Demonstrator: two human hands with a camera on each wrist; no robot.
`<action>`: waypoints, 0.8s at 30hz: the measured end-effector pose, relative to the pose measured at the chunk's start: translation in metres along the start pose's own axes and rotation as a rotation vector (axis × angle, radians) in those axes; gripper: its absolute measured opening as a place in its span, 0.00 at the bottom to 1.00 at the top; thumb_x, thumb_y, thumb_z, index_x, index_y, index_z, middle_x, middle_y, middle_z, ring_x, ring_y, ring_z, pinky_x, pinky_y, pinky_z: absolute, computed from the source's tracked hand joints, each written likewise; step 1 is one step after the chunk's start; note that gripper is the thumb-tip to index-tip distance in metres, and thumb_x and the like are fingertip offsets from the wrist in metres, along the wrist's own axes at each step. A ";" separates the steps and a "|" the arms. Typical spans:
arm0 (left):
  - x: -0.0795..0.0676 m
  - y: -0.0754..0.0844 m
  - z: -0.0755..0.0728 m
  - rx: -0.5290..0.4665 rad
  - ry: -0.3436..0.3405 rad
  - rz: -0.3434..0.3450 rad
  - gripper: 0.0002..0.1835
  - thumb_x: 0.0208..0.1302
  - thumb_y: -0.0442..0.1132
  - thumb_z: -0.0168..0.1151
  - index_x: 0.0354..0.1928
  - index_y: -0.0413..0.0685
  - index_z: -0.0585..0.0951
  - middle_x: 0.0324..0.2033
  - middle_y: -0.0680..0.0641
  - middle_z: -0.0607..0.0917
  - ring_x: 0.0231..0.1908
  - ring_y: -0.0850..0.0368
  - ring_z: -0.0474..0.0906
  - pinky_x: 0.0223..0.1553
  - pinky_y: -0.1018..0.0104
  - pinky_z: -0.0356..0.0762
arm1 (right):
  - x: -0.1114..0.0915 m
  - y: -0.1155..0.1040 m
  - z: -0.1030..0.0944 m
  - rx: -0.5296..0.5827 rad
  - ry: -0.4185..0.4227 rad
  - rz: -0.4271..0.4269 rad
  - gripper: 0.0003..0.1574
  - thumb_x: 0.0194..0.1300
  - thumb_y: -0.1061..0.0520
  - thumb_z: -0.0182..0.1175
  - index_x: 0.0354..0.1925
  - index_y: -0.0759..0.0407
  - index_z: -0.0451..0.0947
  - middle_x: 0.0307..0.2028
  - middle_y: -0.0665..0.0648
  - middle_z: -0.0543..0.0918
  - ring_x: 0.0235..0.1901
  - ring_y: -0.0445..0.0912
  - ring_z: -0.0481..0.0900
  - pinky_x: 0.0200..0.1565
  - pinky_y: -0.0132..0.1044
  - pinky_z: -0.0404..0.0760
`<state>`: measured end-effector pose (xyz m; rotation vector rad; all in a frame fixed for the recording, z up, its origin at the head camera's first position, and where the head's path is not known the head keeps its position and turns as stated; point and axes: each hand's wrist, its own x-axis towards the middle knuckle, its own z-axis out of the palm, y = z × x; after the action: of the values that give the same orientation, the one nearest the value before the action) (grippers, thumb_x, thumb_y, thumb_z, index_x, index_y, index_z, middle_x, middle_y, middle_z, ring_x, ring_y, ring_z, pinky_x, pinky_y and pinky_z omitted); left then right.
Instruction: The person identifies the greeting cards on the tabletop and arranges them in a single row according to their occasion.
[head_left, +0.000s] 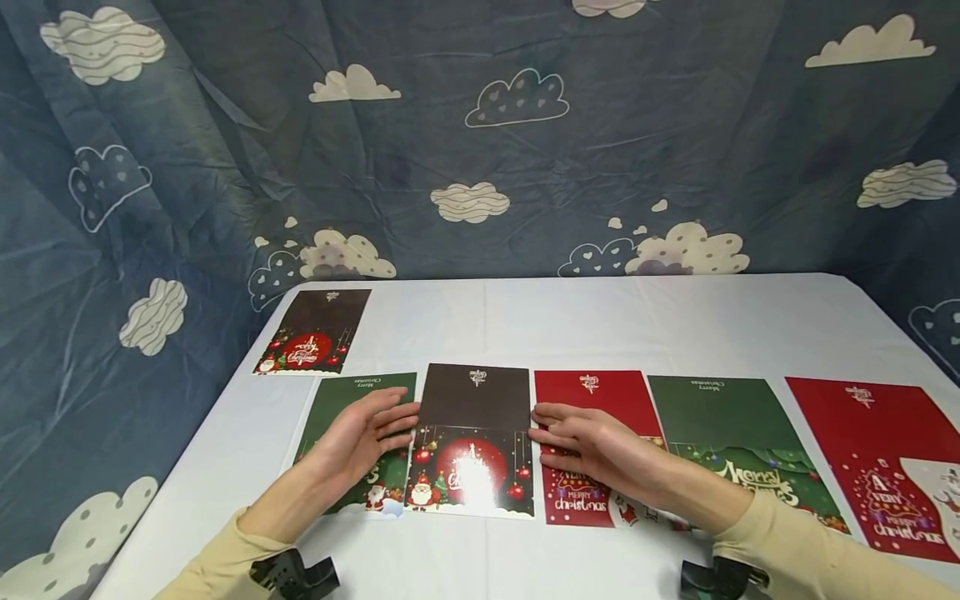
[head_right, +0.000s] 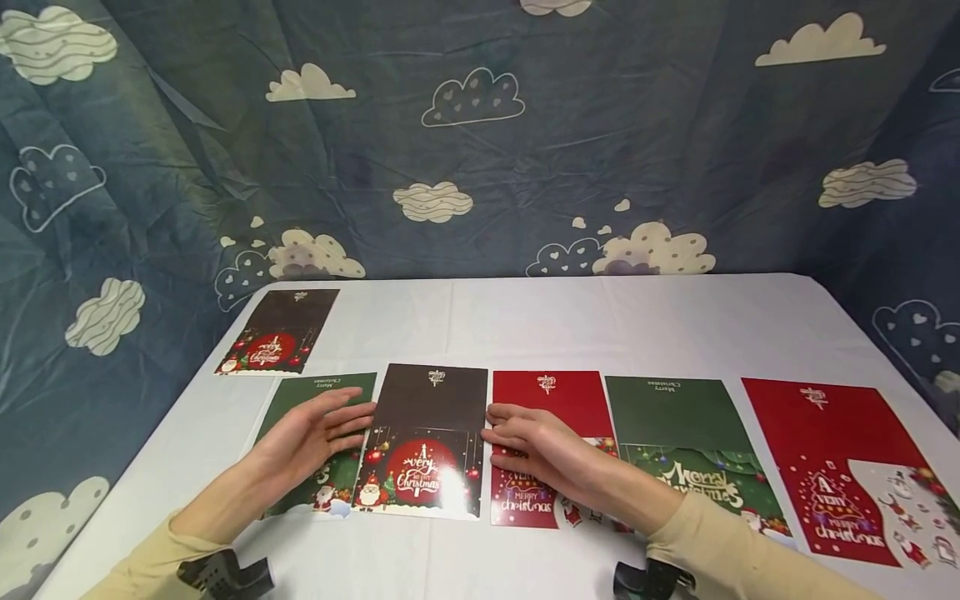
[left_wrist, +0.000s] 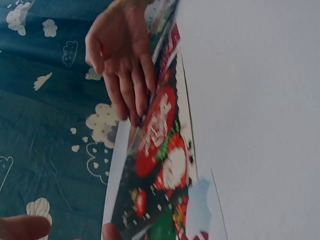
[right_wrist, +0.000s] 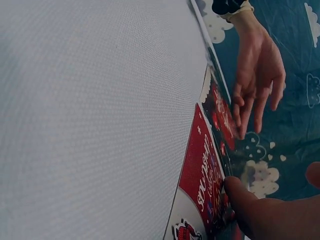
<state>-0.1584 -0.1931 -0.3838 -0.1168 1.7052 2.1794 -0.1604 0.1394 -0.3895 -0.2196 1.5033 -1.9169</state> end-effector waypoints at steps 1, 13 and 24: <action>0.001 -0.001 -0.002 0.035 0.003 0.010 0.28 0.76 0.37 0.44 0.72 0.30 0.54 0.67 0.28 0.63 0.66 0.39 0.63 0.63 0.55 0.68 | 0.000 0.000 0.000 -0.004 0.000 -0.001 0.41 0.74 0.60 0.47 0.75 0.72 0.42 0.75 0.70 0.45 0.71 0.63 0.56 0.63 0.45 0.70; 0.010 -0.012 -0.004 0.039 0.051 0.022 0.28 0.65 0.20 0.53 0.67 0.27 0.62 0.38 0.45 0.82 0.34 0.59 0.81 0.41 0.69 0.82 | 0.000 0.001 0.002 -0.065 0.019 -0.003 0.40 0.74 0.59 0.49 0.75 0.70 0.46 0.75 0.68 0.48 0.70 0.61 0.58 0.61 0.44 0.73; 0.005 -0.015 0.004 0.128 0.108 0.045 0.27 0.62 0.21 0.57 0.65 0.31 0.68 0.43 0.39 0.84 0.31 0.57 0.81 0.33 0.68 0.83 | -0.002 0.001 0.008 -0.093 0.063 0.001 0.40 0.73 0.56 0.54 0.74 0.69 0.51 0.75 0.65 0.51 0.71 0.61 0.55 0.59 0.43 0.74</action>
<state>-0.1570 -0.1856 -0.3980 -0.1666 1.9199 2.1233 -0.1547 0.1341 -0.3879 -0.2020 1.6359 -1.8702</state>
